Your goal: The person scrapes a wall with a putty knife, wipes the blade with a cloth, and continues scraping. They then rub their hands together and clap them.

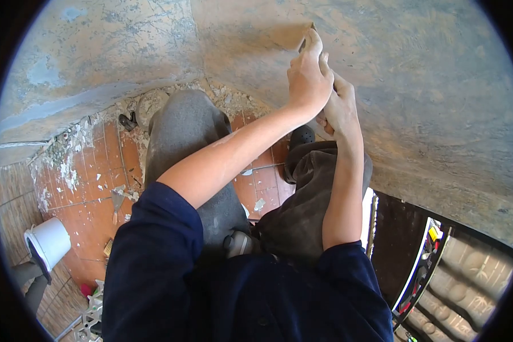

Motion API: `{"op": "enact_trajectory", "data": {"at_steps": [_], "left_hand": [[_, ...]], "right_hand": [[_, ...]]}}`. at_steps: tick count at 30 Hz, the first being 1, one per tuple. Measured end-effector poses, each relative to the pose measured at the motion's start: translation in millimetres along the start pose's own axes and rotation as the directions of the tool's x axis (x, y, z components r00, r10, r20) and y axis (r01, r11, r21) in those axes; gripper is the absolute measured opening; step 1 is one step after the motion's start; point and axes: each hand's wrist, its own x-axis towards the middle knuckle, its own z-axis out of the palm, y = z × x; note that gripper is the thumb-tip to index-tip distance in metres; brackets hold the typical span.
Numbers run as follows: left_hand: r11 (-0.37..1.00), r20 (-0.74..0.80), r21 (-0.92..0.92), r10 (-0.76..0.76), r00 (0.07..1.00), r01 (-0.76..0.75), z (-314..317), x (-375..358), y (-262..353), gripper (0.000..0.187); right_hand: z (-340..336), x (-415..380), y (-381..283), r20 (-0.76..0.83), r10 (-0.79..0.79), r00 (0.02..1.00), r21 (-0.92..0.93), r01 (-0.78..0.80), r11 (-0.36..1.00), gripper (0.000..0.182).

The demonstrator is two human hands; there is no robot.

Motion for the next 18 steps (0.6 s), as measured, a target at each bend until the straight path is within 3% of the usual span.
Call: {"op": "enact_trajectory", "data": {"at_steps": [6, 8, 9, 13, 16, 18], "left_hand": [[0.999, 0.052, -0.015, -0.047, 0.998, 0.048, 6.8, -3.9, 2.4, 0.051], [0.991, -0.078, 0.059, 0.121, 0.99, -0.116, 14.4, -7.0, -0.5, 0.051], [0.999, 0.034, -0.044, -0.027, 0.999, 0.028, 5.1, -4.1, 6.6, 0.05], [0.999, 0.023, -0.005, -0.035, 0.999, 0.035, -4.5, 0.3, 7.5, 0.051], [0.982, 0.127, -0.133, -0.12, 0.985, 0.137, -4.0, 0.4, 8.6, 0.053], [0.987, -0.081, 0.095, 0.139, 0.987, -0.131, 0.7, -0.8, 5.7, 0.053]], "right_hand": [[-7.9, -4.1, 3.5, -0.005, -0.038, 0.999, 0.066, 0.038, 0.997, 0.038], [-7.1, -3.2, 0.9, 0.001, -0.014, 1.0, 0.067, 0.014, 0.998, 0.039], [-7.0, -1.6, -0.2, 0.004, 0.019, 1.0, 0.056, -0.019, 0.998, 0.039], [-1.9, 2.8, 2.5, 0.005, 0.011, 1.0, 0.053, -0.011, 0.999, 0.032], [-0.2, -3.1, 1.3, -0.023, -0.011, 1.0, 0.047, 0.012, 0.999, 0.031], [2.7, -2.9, 1.8, -0.071, 0.014, 0.997, 0.049, -0.01, 0.999, 0.03]]}}
